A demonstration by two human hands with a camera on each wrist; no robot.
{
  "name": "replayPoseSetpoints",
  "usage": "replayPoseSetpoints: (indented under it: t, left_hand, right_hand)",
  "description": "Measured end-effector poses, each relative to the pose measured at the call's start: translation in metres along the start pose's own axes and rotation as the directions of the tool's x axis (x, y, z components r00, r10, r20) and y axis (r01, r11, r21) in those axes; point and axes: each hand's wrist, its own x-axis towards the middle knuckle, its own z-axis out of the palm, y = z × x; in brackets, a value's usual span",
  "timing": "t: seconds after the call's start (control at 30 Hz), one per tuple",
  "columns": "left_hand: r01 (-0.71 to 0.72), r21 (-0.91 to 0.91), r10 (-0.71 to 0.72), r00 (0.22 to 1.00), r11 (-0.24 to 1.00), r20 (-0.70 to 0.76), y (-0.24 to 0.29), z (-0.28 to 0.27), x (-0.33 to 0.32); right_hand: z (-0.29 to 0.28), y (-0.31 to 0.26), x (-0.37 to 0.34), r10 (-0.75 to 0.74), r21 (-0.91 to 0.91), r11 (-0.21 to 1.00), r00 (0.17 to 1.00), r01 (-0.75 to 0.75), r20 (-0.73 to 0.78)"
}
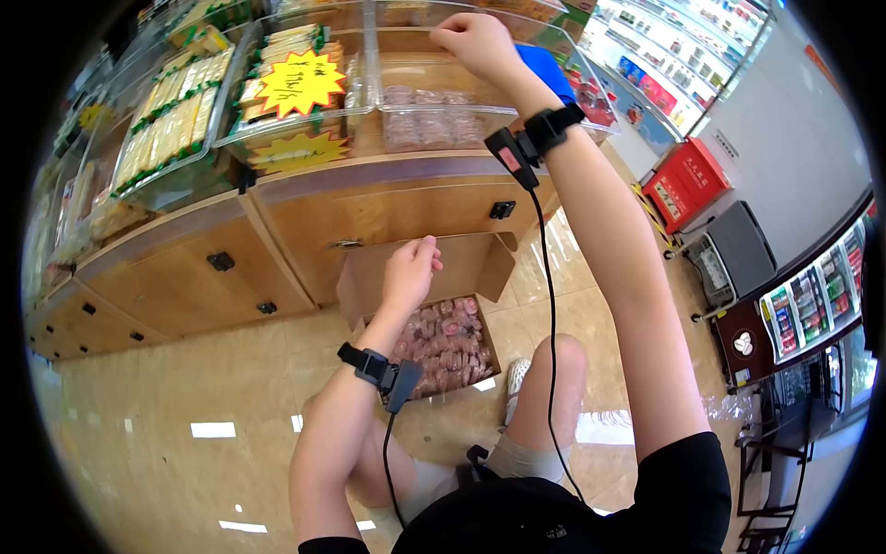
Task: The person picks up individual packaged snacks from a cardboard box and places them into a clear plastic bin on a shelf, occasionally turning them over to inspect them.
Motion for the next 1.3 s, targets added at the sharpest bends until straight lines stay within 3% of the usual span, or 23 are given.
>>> replayPoseSetpoints:
  t: [0.07,0.2,0.37,0.5,0.6,0.87,1.1,1.3]
  left_hand:
    - [-0.028,0.057,0.029,0.999,0.998,-0.021,0.002,0.0,0.003]
    - [-0.038,0.088,0.04,0.999,0.995,-0.023,-0.003,-0.002,-0.006]
    - [-0.07,0.056,0.071,0.997,0.996,-0.025,-0.001,-0.006,-0.006]
    - [-0.084,0.059,0.086,0.996,0.995,-0.028,-0.004,-0.003,-0.003]
    - [-0.079,0.065,0.08,0.997,0.995,-0.023,-0.005,0.0,-0.005]
    - [-0.06,0.147,0.062,0.998,0.987,-0.012,-0.007,-0.002,-0.007]
    - [-0.037,0.187,0.043,0.999,0.982,-0.029,-0.009,-0.002,-0.006]
    - [-0.077,0.254,0.085,0.996,0.964,-0.018,-0.015,0.0,-0.001]
  right_hand:
    - [-0.002,0.009,-0.008,0.005,0.167,0.986,0.995,0.012,-0.098]
    - [-0.002,-0.002,-0.032,0.103,0.369,0.928,0.984,-0.044,-0.142]
    - [0.005,0.0,-0.061,0.26,0.64,0.755,0.961,-0.141,-0.094]
    - [0.002,-0.008,-0.086,0.282,0.703,0.705,0.946,-0.093,-0.158]
    - [-0.008,-0.014,-0.108,0.352,0.755,0.638,0.929,-0.151,-0.112]
    - [0.008,0.024,-0.174,0.449,0.789,0.554,0.894,-0.266,-0.014]
    - [0.043,0.073,-0.23,0.444,0.692,0.639,0.895,-0.338,0.027]
    - [0.049,0.092,-0.267,0.445,0.48,0.717,0.862,-0.505,0.243]
